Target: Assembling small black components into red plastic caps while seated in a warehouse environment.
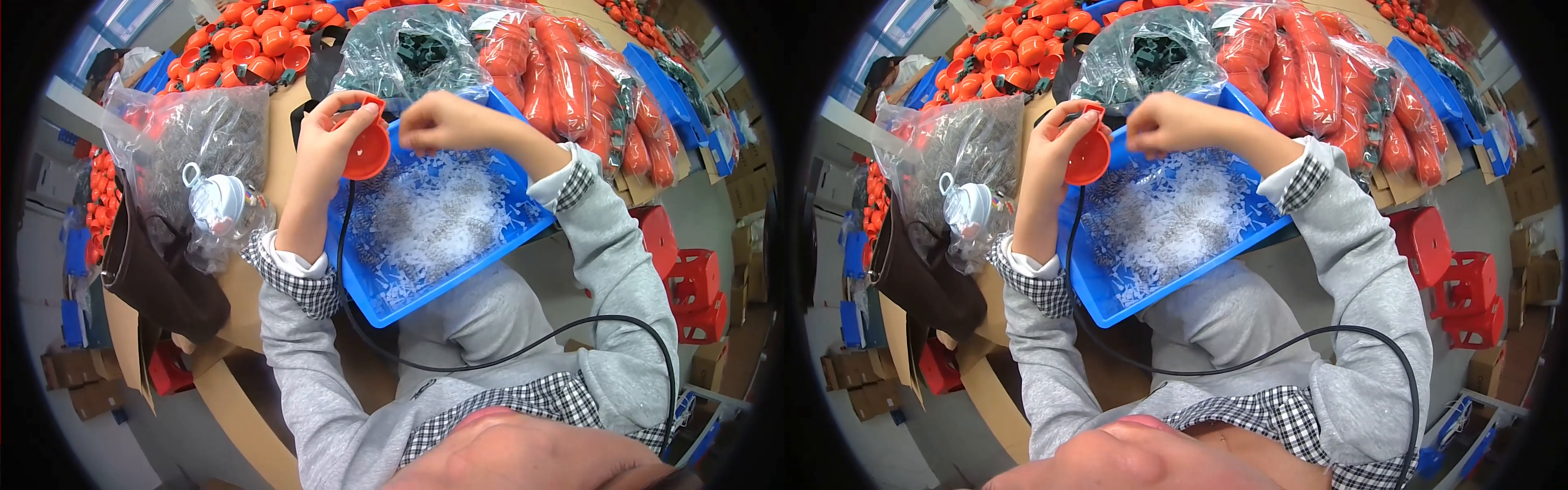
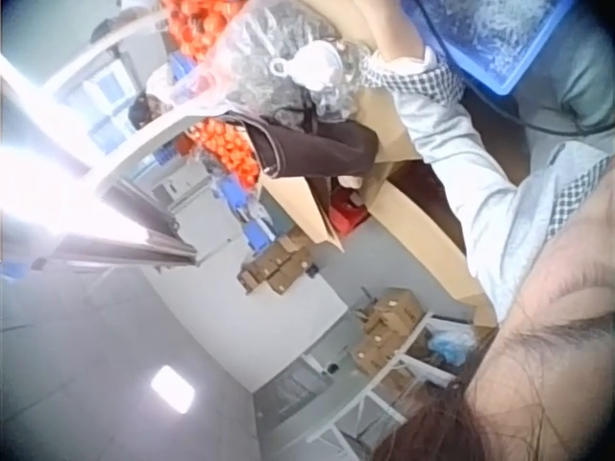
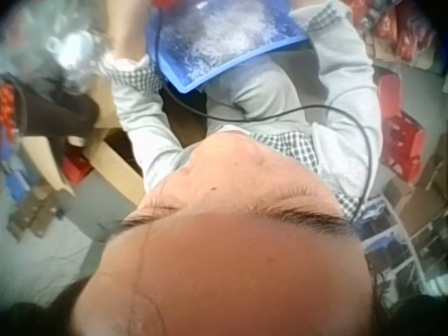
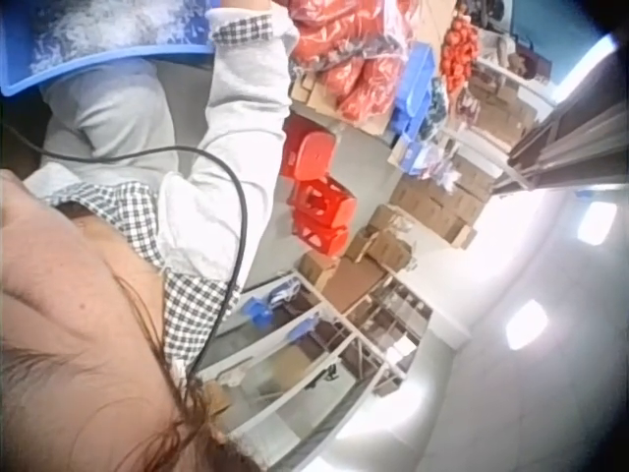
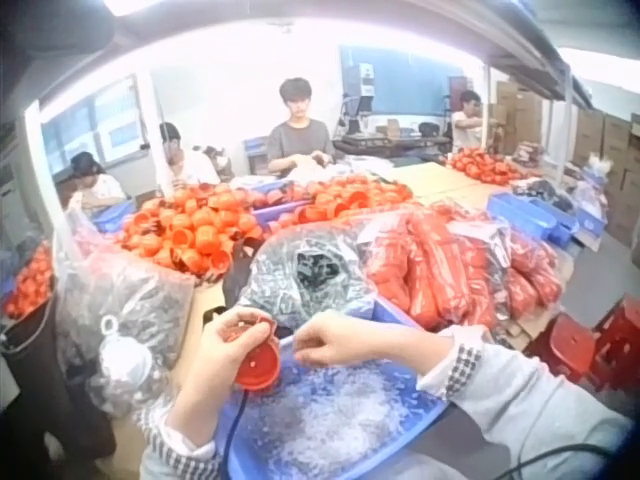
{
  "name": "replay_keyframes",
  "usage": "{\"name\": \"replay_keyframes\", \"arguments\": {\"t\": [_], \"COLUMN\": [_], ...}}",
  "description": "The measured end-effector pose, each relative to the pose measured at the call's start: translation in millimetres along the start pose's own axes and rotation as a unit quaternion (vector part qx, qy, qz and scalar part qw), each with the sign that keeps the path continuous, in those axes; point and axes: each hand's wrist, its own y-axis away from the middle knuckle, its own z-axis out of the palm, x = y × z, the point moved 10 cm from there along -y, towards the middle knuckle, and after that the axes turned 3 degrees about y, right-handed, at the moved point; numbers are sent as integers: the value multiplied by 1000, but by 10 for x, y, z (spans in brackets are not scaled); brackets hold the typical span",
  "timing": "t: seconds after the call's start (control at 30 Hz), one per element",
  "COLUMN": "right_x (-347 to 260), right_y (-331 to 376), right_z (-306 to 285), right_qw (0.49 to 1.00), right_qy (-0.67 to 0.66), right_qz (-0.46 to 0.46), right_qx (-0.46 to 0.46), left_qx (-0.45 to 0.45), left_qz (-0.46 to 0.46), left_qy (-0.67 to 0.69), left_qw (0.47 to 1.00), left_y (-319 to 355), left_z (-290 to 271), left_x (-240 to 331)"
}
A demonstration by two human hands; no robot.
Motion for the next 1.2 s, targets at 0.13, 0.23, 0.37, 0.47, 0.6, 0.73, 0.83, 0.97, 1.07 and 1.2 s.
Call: {"name": "replay_keyframes", "arguments": {"t": [0.13, 0.23, 0.37, 0.47, 0.6, 0.73, 0.83, 0.97, 1.07, 1.2], "right_x": [79, 115, 158, 114, 164, 184, 229, 208, 83, -236], "right_y": [-10, -48, 10, 24, -6, 4, 24, 74, 134, 130], "right_z": [344, 433, 330, 179, 291, 277, 241, 127, -93, -409], "right_qw": [965, 963, 966, 952, 918, 919, 914, 935, 956, 980], "right_qy": [261, 264, 238, 295, 387, 387, 392, 342, 283, 158], "right_qz": [12, 10, 42, 70, 72, 71, 90, 82, 75, -42], "right_qx": [-35, -48, -95, -39, -42, -41, -43, -35, -10, 111], "left_qx": [-53, -67, -65, -62, -50, -37, -35, -12, 6, 6], "left_qz": [-16, -15, -14, -19, -19, -35, -40, -14, -28, -18], "left_qy": [-28, -54, -60, -46, -49, -2, 0, -15, 4, 10], "left_qw": [998, 996, 996, 997, 997, 999, 999, 1000, 1000, 1000], "left_y": [23, 50, 28, 24, 11, -13, -9, -51, -39, -61], "left_z": [74, 112, 122, 114, 80, 28, 32, -46, -68, -149], "left_x": [-27, -17, -26, -35, -63, -112, -105, -97, -109, -151]}}
